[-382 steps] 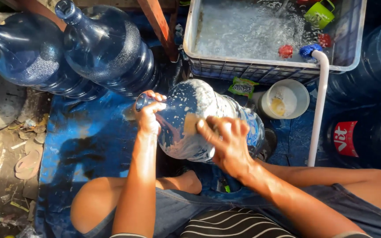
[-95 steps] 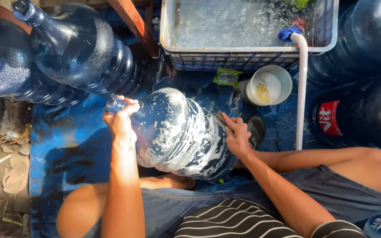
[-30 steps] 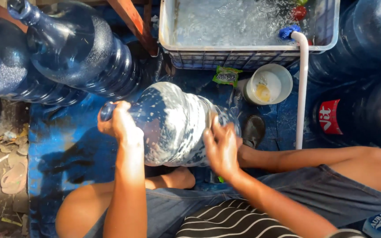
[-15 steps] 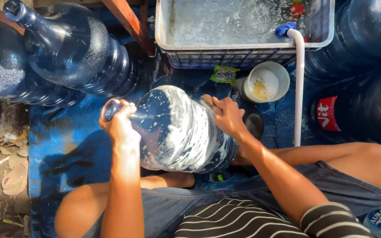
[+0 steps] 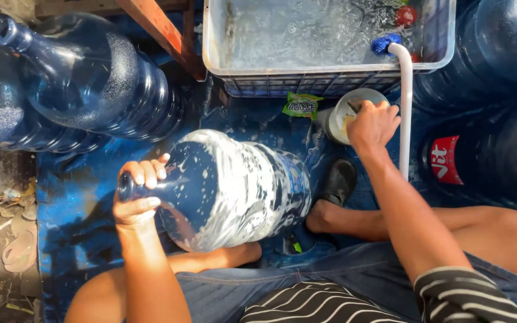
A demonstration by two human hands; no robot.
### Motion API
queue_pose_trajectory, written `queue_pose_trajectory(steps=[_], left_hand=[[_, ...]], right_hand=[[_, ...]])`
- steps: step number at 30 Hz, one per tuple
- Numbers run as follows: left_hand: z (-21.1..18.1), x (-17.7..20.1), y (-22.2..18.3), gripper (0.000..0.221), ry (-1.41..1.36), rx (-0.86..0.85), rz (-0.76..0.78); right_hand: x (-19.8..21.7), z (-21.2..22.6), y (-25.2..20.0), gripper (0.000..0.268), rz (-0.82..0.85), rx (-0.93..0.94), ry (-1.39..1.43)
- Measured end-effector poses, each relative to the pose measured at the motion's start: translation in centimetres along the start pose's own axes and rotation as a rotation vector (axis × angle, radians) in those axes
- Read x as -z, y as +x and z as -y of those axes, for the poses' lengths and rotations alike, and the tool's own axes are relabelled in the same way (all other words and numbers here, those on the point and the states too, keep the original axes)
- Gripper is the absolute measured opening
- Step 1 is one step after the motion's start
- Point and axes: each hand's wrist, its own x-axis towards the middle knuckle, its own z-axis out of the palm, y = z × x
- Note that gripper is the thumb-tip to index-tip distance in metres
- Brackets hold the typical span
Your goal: Scrubbing the exterior of large plastic water gallons with a soapy sponge to remove dirt and residue.
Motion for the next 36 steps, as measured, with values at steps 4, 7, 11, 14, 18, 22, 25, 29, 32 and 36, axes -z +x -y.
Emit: queue_pose_trajectory(steps=[4,7,11,14,18,22,25,29,32,36], left_hand=[[-1.0,-2.0,0.2,0.069,0.128,0.016,-0.228],[-0.4,-2.6,0.4,0.080,0.360,-0.020,-0.518],[1.0,-2.5,1.5,0.059,0.566,-0.068,-0.991],[2.3,-2.0,1.9,0.055,0.492,-0.107,-1.158],[0.6,-3.7,2.8,0.047,0.326,-0.077,-1.120],[0.4,-3.3,2.6,0.042,0.227,0.005,-0.951],[0.4,-2.5,2.1,0.036,0.154,0.054,-0.845],[2.3,-0.6,1.2,0.052,0.209,-0.082,-0.671],[2.4,-1.1,1.5,0.051,0.219,-0.083,-0.592],[2.2,-0.3,1.2,0.047,0.285,-0.101,-0.689]], right_hand=[[-10.8,-4.0,5.4,0.017,0.449,0.060,-0.140],[-19.7,-6.4,6.1,0.023,0.670,0.079,-0.113],[-19.6,-6.4,6.9,0.033,0.808,-0.053,-0.160],[-8.5,-3.7,3.5,0.020,0.420,0.150,-0.285],[7.1,5.1,-4.2,0.040,0.119,0.207,0.265],[16.4,11.5,-13.8,0.045,0.157,0.335,0.891],[14.4,12.1,-19.1,0.060,0.185,0.338,0.713],[8.0,11.8,-16.3,0.067,0.011,0.460,0.507],[3.0,12.0,-9.7,0.064,0.307,0.220,0.805],[8.9,11.6,-13.7,0.064,0.317,0.274,0.937]])
